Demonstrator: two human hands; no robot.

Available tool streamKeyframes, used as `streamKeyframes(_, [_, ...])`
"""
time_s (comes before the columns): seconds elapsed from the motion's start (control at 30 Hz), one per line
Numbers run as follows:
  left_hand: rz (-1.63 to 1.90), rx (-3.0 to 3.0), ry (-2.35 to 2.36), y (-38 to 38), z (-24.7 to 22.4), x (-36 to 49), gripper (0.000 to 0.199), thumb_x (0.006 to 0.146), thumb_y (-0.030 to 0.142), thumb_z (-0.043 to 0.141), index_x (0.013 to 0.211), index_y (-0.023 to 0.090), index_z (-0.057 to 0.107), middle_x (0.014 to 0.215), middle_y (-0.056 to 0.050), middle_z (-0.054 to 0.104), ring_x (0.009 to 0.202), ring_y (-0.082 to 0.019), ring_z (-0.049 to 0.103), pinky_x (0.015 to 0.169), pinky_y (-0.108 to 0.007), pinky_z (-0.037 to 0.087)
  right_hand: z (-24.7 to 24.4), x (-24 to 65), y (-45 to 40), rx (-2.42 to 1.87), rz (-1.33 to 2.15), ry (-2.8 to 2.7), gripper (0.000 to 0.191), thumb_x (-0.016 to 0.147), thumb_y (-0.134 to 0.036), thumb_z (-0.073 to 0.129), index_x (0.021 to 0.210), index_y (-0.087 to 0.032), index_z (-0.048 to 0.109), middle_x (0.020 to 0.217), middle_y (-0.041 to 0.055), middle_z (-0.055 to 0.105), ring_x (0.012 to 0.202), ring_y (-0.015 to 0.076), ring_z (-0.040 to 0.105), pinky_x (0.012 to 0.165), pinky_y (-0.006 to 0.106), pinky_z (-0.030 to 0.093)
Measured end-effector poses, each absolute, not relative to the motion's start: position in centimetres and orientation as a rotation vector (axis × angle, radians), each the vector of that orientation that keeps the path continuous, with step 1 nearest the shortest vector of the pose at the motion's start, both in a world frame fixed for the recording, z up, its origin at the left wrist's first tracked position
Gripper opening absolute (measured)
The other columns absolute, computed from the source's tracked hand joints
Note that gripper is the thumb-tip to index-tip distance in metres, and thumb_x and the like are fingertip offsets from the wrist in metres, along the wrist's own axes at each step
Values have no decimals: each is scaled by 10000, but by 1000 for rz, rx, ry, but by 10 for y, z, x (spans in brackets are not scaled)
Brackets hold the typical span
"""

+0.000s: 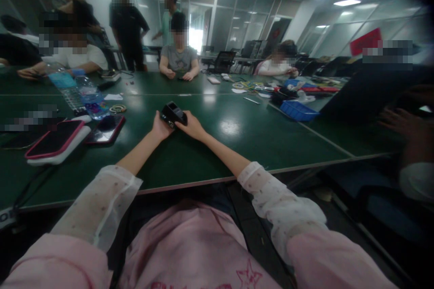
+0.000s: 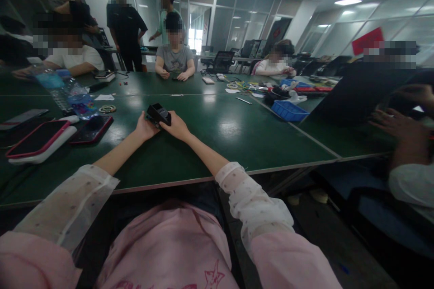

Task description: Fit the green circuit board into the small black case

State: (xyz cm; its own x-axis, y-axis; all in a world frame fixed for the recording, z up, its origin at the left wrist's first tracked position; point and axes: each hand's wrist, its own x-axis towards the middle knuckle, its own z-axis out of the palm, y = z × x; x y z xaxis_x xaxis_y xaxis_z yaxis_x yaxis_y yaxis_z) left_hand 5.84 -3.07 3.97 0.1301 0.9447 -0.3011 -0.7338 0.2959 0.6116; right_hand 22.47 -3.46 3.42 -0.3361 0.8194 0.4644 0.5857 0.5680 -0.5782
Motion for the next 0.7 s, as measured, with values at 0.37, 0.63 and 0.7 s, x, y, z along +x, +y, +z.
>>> streamKeyframes(0.37, [1268,358,718,-34,41,59,686,994,667,245,1372,187,558,1032,-137,737,948,-303,714,846,-420,567,36,228,-31,-1117,383,-2003,553,880,-474,645,1306,-161,481,1217,148,663,1087,288,659,924,429,524])
streamKeyframes(0.63, [1259,362,653,-34,41,58,715,1003,654,217,1387,153,552,1094,-163,727,1009,-307,708,902,-429,562,34,236,-19,-1178,318,-1886,599,890,-560,606,1322,-166,477,1214,148,670,1080,295,661,930,433,521])
streamKeyframes(0.7, [1257,355,620,-33,39,58,707,999,663,232,1398,166,538,1117,-162,725,1033,-312,706,908,-446,564,33,240,-15,-1189,295,-1855,588,892,-553,606,1319,-169,481,1223,147,670,1086,298,658,929,436,524])
